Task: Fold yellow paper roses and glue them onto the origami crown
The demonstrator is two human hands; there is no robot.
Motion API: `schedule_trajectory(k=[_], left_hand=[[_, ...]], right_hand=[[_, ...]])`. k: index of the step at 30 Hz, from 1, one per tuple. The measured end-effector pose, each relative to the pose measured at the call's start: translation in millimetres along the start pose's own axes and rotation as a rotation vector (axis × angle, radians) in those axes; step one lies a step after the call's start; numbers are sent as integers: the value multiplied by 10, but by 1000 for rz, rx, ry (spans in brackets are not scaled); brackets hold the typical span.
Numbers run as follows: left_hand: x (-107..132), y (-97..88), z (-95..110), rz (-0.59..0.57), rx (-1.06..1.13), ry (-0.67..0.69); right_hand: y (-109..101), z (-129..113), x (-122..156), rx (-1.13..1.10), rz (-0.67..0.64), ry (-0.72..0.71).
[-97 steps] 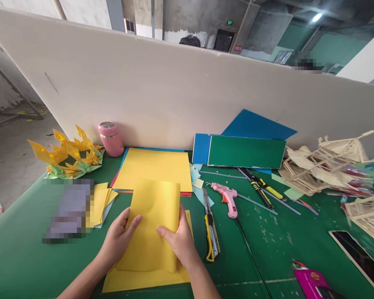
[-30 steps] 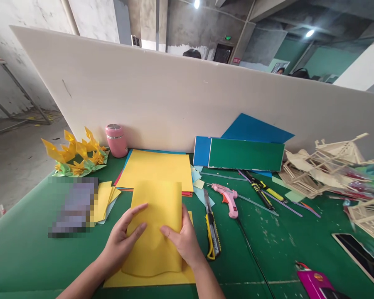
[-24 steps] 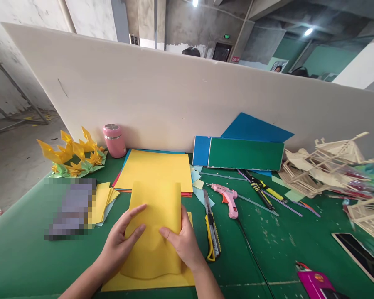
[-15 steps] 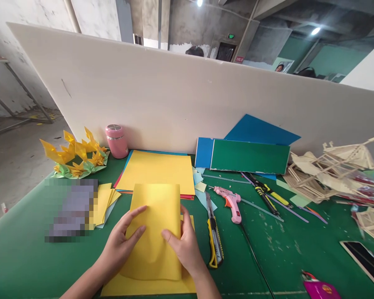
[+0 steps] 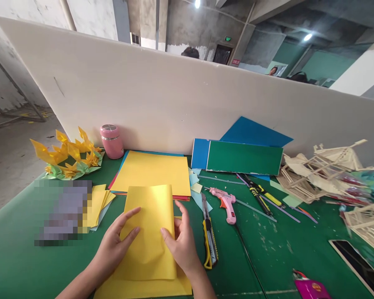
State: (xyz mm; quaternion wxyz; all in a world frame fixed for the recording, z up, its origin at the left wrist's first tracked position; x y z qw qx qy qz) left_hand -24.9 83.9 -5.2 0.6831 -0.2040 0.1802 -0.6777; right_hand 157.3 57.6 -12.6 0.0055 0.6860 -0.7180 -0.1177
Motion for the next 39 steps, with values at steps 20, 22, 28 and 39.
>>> schedule_trajectory(k=[20,22,28,39], left_hand=[[-55,-45,56,-46,-146,-107],[-38,-57,65,-47,-182,-112],[55,-76,60,-22,-272,-83],[98,-86,-51,31,-393,59]], right_hand=[[12,-23,-13,605,-75,-121],[34,-51,-7,832,-90,-209],[217,-192,42,1138,-122,-467],[234,-145,21,1259,-86,-471]])
Point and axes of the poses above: each hand's wrist, its own x-axis away from the middle knuckle, its own y-axis out of the palm, z = x × y, the point moved 4 cm from there along -x, towards the middle knuckle, and after that the axes turned 13 degrees about -y, right-handed, at the moved point
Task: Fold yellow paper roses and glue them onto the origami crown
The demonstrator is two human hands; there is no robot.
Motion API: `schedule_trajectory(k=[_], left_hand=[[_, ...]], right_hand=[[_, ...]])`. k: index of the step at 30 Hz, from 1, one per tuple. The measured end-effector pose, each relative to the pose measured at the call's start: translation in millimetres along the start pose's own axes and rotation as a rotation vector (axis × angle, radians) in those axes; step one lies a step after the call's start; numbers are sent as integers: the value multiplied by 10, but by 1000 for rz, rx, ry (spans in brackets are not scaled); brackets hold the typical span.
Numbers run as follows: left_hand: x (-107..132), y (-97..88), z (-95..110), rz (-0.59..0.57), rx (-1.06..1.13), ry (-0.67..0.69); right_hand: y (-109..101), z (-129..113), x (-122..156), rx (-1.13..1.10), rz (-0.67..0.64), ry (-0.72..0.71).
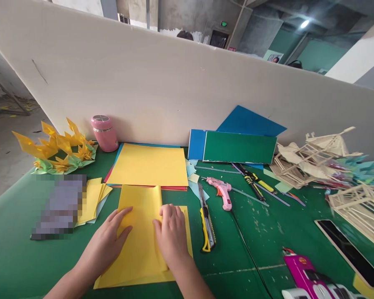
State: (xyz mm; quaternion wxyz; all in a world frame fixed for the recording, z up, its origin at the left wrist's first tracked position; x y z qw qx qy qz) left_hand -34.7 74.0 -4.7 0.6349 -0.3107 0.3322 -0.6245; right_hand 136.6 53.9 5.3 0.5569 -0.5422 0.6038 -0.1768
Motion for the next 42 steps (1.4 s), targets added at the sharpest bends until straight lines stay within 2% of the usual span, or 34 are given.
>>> schedule_trajectory(k=[8,14,26,29,34,39,42], left_hand=[[43,27,21,-15,-161,-44],[39,-48,71,-57,-301,-125],[41,-112,123,-74,-308,-94],[43,-112,134,-88,-323,-85],[48,-115,167,-122,-371,-95],[48,-107,181,-159,-377,-138],[51,-98,182,-195,-392,-163]], right_hand=[[-4,218,36,30,24,26],[-45,183,21,-14,-37,-3],[-231,44,377,-115,-242,71],[-253,38,392,-122,-271,67],[-205,154,98,-33,-220,30],[-41,344,-334,43,-186,21],[56,441,-502,69,-173,30]])
Point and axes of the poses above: each hand's wrist, its own x-axis away from the middle knuckle, its own y-axis out of the palm, z = x × y, the point moved 4 cm from there along -x, towards the middle knuckle, and after that the axes turned 13 degrees about -y, right-handed, at the moved point
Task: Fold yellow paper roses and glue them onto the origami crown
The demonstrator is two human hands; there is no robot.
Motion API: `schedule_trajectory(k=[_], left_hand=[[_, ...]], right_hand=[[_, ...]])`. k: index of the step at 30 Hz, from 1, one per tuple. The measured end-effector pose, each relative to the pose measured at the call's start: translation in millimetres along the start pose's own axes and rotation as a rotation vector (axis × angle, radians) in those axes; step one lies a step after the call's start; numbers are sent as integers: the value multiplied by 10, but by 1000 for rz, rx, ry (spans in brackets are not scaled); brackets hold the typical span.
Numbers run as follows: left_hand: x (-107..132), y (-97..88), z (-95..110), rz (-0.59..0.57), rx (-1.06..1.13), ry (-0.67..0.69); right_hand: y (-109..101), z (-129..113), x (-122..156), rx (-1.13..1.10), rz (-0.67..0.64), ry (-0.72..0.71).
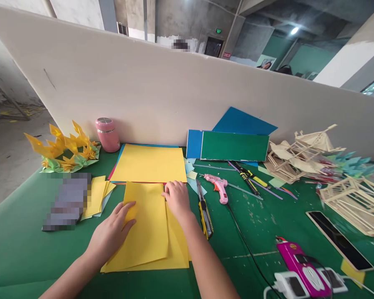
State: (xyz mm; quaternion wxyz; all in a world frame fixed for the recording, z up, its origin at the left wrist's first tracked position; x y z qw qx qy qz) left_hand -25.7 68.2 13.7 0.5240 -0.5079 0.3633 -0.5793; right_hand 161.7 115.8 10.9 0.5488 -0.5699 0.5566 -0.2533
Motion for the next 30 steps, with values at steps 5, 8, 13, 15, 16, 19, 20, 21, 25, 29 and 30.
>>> schedule_trajectory(k=[5,8,13,15,16,19,20,21,25,29,30], left_hand=[[16,7,-16,-2,-20,-7],[21,25,-27,17,-12,-1],[23,35,-24,47,15,19],[27,26,-16,56,19,27],[29,21,-11,60,19,29],[32,11,2,72,18,37],[32,10,3,73,19,35],[31,12,3,70,21,32],[32,30,-4,53,28,27],[38,51,-11,67,38,21],[40,55,-11,77,44,21]], right_hand=[[86,66,-150,35,23,23],[105,77,-188,53,33,42],[65,46,-147,53,22,38],[26,0,-62,41,8,23],[3,-30,-1,34,1,17],[-70,-133,247,12,-22,9],[-95,-170,342,2,-31,6],[-118,-204,440,-8,-39,3],[-187,-312,822,-131,-86,10],[-232,-394,1140,-233,-140,52],[-251,-413,1199,-244,-152,58]])
Point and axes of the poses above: each hand's wrist, its own x-axis away from the middle knuckle, its own y-axis out of the palm, z = x × y, the point moved 4 cm from there along -x, towards the middle knuckle, and after that the axes turned 13 degrees about -y, right-handed, at the moved point
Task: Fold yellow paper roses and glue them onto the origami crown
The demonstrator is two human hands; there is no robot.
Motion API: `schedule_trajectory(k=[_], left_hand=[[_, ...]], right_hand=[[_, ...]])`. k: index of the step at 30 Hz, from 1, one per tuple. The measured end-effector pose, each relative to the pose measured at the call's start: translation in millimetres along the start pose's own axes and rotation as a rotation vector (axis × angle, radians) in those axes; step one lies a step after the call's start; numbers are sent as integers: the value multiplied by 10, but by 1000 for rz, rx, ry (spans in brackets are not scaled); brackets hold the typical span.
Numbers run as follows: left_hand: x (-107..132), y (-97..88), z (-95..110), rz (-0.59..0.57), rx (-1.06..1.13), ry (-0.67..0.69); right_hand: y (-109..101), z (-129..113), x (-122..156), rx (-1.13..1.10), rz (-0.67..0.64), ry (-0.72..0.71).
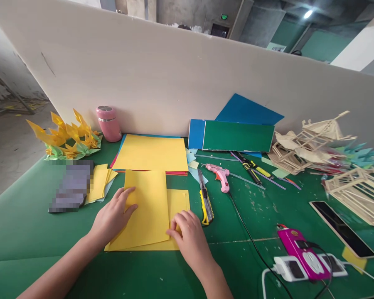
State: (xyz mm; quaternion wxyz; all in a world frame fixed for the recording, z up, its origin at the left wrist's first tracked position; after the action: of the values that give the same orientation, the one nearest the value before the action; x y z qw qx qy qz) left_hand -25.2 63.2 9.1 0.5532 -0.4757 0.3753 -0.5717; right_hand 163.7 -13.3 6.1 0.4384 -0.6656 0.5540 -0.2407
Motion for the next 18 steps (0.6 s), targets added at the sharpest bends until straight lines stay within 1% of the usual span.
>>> schedule_trajectory(k=[3,5,6,7,9,10,11,14,16,18], left_hand=[[9,-8,6,34,52,23],[16,-35,7,49,128,54],[18,-56,3,54,171,68],[19,-80,-6,58,213,81],[15,-132,-36,69,277,100],[10,-156,-56,73,299,108],[4,-175,-76,72,314,118],[-6,-211,-146,59,323,154],[9,-226,-201,62,289,185],[51,-251,-273,121,217,211]], right_hand=[[-65,-38,102,-22,-49,-22],[-174,-5,86,-21,-53,-56],[-259,48,55,-3,-1,-53],[-354,125,16,27,80,-33],[-536,312,-66,129,284,5],[-593,413,-104,199,354,25],[-621,513,-140,268,390,53],[-567,784,-207,374,365,178],[-479,896,-215,345,317,235],[-407,955,-204,275,296,262]])
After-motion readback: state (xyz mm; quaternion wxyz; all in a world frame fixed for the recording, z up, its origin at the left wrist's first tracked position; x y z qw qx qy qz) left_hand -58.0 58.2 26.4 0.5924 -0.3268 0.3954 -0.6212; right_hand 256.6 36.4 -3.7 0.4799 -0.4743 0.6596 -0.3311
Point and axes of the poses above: each hand's wrist, its own x-axis away from the middle knuckle, its own y-axis out of the palm, z = x × y, the point moved 4 cm from there along -x, towards the middle knuckle, and after that the axes turned 13 degrees about -y, right-handed, at the moved point
